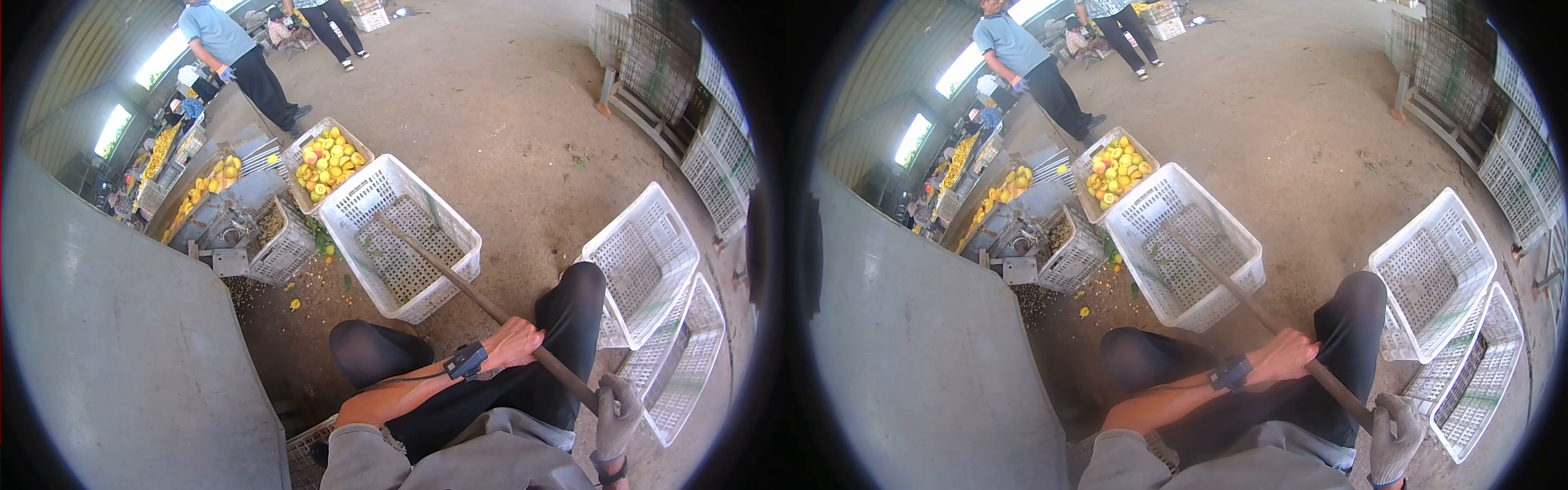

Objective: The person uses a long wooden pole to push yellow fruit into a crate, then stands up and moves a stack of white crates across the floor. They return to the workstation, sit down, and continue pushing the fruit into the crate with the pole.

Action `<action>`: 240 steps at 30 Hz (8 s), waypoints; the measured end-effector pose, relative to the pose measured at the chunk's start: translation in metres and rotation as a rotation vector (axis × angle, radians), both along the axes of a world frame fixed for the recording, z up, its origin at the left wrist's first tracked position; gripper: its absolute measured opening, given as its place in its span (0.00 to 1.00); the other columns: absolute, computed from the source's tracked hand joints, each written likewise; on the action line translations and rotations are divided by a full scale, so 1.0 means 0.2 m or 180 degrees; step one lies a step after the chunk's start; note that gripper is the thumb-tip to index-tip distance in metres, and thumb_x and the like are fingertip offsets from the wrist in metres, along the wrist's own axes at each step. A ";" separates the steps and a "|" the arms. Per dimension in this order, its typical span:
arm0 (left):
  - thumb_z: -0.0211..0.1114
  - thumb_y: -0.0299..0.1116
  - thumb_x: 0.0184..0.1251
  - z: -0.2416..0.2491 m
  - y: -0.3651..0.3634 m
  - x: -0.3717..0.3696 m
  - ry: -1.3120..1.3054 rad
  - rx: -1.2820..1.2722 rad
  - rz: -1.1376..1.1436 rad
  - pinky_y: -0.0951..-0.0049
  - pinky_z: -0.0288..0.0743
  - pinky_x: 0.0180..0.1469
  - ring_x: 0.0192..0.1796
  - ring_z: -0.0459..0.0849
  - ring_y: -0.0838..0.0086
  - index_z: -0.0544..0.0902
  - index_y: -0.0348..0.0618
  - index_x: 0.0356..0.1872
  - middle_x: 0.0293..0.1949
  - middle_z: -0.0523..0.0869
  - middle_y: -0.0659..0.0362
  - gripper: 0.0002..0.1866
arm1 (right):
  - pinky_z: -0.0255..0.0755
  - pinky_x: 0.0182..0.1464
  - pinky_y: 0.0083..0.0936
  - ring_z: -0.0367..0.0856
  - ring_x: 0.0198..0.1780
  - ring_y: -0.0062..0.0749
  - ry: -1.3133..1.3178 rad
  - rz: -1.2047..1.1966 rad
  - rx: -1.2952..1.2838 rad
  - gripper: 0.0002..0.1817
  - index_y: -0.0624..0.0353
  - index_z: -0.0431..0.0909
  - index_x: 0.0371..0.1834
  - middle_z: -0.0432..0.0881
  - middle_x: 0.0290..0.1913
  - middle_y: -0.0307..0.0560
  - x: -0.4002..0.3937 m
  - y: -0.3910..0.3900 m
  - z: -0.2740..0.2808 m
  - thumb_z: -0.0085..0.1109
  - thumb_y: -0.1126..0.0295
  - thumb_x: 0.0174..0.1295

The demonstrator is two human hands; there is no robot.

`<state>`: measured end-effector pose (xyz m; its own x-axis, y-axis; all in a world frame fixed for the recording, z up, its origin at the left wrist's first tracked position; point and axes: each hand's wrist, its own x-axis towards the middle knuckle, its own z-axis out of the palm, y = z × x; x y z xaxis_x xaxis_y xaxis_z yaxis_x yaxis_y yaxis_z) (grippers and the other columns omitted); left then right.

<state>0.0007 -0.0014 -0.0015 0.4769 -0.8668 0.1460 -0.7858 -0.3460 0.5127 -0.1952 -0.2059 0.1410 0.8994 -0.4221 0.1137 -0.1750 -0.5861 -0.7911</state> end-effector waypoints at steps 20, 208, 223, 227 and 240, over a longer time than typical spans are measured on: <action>0.79 0.37 0.52 -0.01 0.00 0.00 0.0071 0.0006 0.0035 0.48 0.77 0.34 0.32 0.87 0.43 0.82 0.37 0.29 0.23 0.85 0.44 0.16 | 0.77 0.45 0.31 0.86 0.40 0.35 -0.0091 0.0070 -0.0231 0.12 0.64 0.87 0.45 0.86 0.38 0.49 -0.01 -0.02 -0.03 0.59 0.85 0.63; 0.78 0.38 0.55 0.00 0.00 0.01 0.0165 0.0059 0.0011 0.47 0.79 0.36 0.33 0.87 0.42 0.81 0.35 0.29 0.24 0.86 0.43 0.17 | 0.80 0.45 0.33 0.88 0.38 0.39 -0.0058 -0.0177 -0.0032 0.12 0.65 0.88 0.43 0.88 0.38 0.51 0.01 -0.01 -0.03 0.64 0.85 0.57; 0.77 0.38 0.56 -0.01 -0.01 0.01 0.0153 0.0012 0.0027 0.47 0.78 0.35 0.33 0.86 0.42 0.81 0.36 0.28 0.25 0.85 0.43 0.16 | 0.80 0.44 0.33 0.89 0.38 0.38 -0.0075 -0.0197 0.0017 0.11 0.64 0.88 0.43 0.88 0.37 0.51 0.00 -0.02 -0.06 0.64 0.84 0.57; 0.78 0.37 0.54 -0.01 -0.01 0.01 0.0171 0.0037 0.0027 0.47 0.78 0.35 0.33 0.87 0.42 0.81 0.36 0.28 0.25 0.86 0.43 0.16 | 0.80 0.43 0.33 0.89 0.37 0.38 -0.0089 -0.0174 0.0007 0.11 0.64 0.87 0.43 0.88 0.37 0.51 0.00 -0.02 -0.06 0.64 0.85 0.57; 0.78 0.36 0.53 0.00 -0.01 0.01 0.0163 0.0026 0.0041 0.47 0.78 0.35 0.33 0.86 0.42 0.81 0.36 0.29 0.24 0.85 0.43 0.16 | 0.80 0.45 0.34 0.89 0.38 0.40 -0.0043 -0.0244 -0.0020 0.11 0.63 0.88 0.42 0.89 0.37 0.51 -0.01 -0.03 -0.07 0.64 0.84 0.57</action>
